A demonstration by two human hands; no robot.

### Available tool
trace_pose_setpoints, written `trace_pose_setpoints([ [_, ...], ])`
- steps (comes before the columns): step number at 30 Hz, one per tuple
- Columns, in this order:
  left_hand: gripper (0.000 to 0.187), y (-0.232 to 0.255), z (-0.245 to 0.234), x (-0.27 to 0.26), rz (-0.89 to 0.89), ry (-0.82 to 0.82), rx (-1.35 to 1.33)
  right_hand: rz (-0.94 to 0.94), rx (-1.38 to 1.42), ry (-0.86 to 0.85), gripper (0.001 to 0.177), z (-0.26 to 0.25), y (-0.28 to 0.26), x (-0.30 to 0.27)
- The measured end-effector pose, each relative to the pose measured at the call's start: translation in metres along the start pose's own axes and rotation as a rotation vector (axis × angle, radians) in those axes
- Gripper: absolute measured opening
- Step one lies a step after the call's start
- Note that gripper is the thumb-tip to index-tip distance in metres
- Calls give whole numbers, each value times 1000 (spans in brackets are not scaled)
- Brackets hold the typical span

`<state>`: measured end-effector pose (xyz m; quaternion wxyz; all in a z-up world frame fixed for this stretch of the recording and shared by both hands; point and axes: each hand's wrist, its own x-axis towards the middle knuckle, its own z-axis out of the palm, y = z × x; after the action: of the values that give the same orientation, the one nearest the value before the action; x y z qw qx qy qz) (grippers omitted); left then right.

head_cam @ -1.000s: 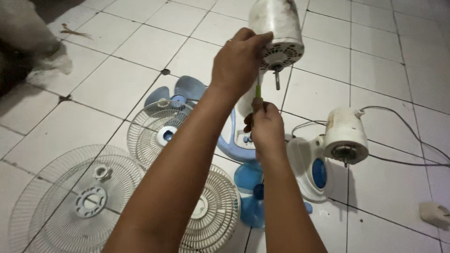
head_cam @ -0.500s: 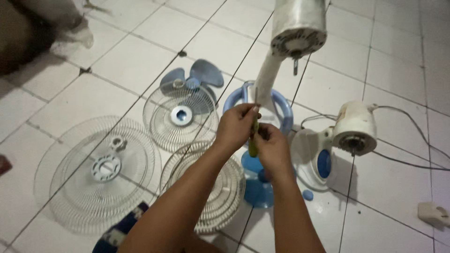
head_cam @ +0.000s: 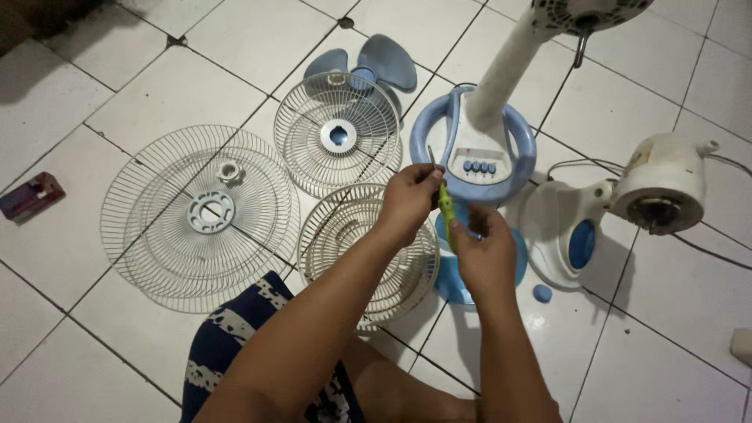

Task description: The person uses a screwdriver to loosen and tighten screws on the motor shafts of two disassembled electric fans. They work on the motor housing of a standing fan and a separate motor unit, then handle the fan blades and cages.

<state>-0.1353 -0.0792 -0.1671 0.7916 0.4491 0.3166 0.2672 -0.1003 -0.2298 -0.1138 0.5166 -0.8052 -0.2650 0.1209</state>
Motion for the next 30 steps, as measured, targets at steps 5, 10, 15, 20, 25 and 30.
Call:
trace_pose_setpoints([
  [5,28,-4,6,-6,-78,15,-86,-59,422,53,27,-34,-47,-35],
  [10,28,-7,8,-10,-236,36,-121,-256,426,37,33,-67,-72,-50],
  [15,26,-15,12,-11,-247,21,-191,-354,265,67,38,-70,-74,-28],
  [20,27,-17,13,-13,-271,7,-155,-386,23,32,43,-41,-42,1],
  [25,30,-16,9,-12,-278,0,-188,-271,-119,-159,49,-7,10,5],
  [30,30,-24,4,-9,-79,-59,-17,224,74,-226,39,10,37,2],
])
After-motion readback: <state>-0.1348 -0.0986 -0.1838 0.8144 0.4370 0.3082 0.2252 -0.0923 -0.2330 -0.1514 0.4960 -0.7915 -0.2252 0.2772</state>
